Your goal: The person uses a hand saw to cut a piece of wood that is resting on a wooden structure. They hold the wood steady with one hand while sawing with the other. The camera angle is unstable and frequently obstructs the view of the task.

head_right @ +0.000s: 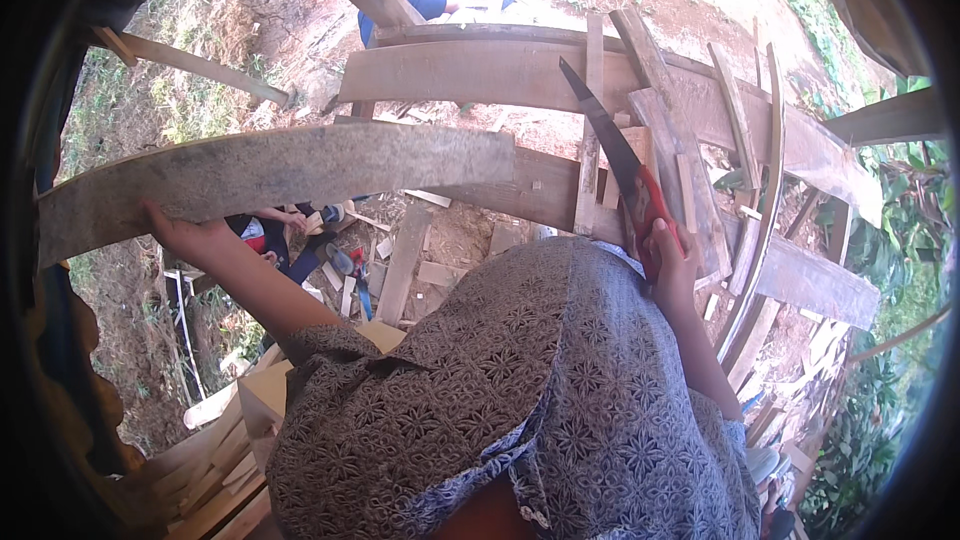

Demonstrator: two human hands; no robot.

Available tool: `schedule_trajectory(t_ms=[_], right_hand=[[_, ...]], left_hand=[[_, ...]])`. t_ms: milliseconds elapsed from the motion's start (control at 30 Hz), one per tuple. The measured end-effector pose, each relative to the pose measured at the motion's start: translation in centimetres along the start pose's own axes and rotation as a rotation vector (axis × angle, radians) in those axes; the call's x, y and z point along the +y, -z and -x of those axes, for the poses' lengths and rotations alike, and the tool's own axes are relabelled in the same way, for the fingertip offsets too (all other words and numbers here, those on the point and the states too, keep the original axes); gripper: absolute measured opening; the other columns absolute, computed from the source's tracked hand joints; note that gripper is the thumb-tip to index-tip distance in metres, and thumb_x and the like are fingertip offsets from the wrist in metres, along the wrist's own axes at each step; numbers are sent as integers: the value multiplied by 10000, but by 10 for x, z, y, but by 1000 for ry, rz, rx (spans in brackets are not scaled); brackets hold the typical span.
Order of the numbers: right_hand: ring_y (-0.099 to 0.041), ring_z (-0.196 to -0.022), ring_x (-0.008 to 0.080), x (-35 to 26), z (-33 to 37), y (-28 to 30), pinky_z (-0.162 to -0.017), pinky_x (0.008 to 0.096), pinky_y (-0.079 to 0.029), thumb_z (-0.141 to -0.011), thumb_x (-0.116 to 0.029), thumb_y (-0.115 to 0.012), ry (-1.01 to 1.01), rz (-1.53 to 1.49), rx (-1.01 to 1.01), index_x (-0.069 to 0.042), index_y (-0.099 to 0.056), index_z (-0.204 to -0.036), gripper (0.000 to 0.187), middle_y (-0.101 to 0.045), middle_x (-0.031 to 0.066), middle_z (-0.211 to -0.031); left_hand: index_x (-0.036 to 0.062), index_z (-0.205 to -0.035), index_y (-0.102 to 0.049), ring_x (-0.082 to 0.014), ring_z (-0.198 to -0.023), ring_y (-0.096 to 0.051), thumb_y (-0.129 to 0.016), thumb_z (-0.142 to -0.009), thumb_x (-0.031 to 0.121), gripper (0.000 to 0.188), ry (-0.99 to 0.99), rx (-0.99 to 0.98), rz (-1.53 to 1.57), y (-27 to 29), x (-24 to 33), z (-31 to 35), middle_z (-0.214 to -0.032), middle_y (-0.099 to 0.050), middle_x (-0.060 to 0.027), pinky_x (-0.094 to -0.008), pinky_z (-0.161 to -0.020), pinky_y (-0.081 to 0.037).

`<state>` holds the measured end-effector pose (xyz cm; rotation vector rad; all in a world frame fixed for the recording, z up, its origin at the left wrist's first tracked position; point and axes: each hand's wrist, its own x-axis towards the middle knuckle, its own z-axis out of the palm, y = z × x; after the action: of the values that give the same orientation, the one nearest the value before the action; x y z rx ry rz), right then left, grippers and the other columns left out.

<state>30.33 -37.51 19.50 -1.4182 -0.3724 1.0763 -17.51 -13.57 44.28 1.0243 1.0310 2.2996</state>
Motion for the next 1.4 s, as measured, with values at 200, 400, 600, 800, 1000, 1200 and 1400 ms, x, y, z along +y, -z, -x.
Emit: schedule_trajectory(t_ms=[200,400,600,800,1000,1200,1400], right_hand=[[-465,-685,71,0,-8,-4,-670,244,-382,-1002,-297,-641,27,-113,35,-73,-579,-835,287,-526,-19,-742],[-544,-786,129,-23,-4,-24,-778,288,-444,-1003,-266,-654,9,-118,101,-95,-539,-815,278,-536,17,-785],[-486,-752,85,-38,13,-12,-752,241,-396,-999,-251,-629,-7,-4,150,-73,-558,-870,231,-524,2,-807],[-510,-765,106,-45,29,-5,-785,294,-469,-1002,-251,-627,-27,29,260,-89,-559,-879,214,-517,2,-807],[-487,-748,97,-43,30,-13,-711,282,-398,-1025,-270,-583,-38,136,313,-87,-577,-835,264,-523,5,-782],[-554,-774,154,-39,26,-34,-764,312,-473,-1040,-336,-570,7,182,288,-95,-515,-813,336,-560,47,-780],[-554,-784,170,-41,23,-45,-775,336,-487,-1039,-344,-577,-1,116,364,-96,-508,-818,339,-557,45,-791]], left_hand=[[-9,-1392,-512,-296,-1308,-561,-656,-1007,293,510,340,-130,267,12,-86,18,-1408,-592,-176,-456,-1140,-429],[73,-1416,-496,-245,-1212,-635,-690,-988,307,525,578,169,398,-7,-219,104,-1347,-616,-157,-374,-1002,-568],[24,-1415,-471,-232,-1125,-687,-641,-1007,393,576,874,462,506,7,-329,163,-1332,-634,-163,-314,-920,-612],[41,-1371,-503,-206,-1043,-706,-671,-979,438,582,1047,611,586,-23,-364,201,-1219,-677,-130,-284,-848,-630],[65,-1427,-433,-210,-1051,-692,-746,-916,441,708,1072,622,718,-64,-406,218,-1233,-656,-106,-305,-881,-627],[54,-1409,-434,-255,-928,-696,-605,-997,516,642,1512,343,457,-90,-427,242,-1237,-615,-115,-382,-869,-628],[31,-1125,-655,-218,-713,-688,-585,-1021,442,429,1320,-490,-57,-13,-376,203,-979,-689,-85,-358,-676,-609]])
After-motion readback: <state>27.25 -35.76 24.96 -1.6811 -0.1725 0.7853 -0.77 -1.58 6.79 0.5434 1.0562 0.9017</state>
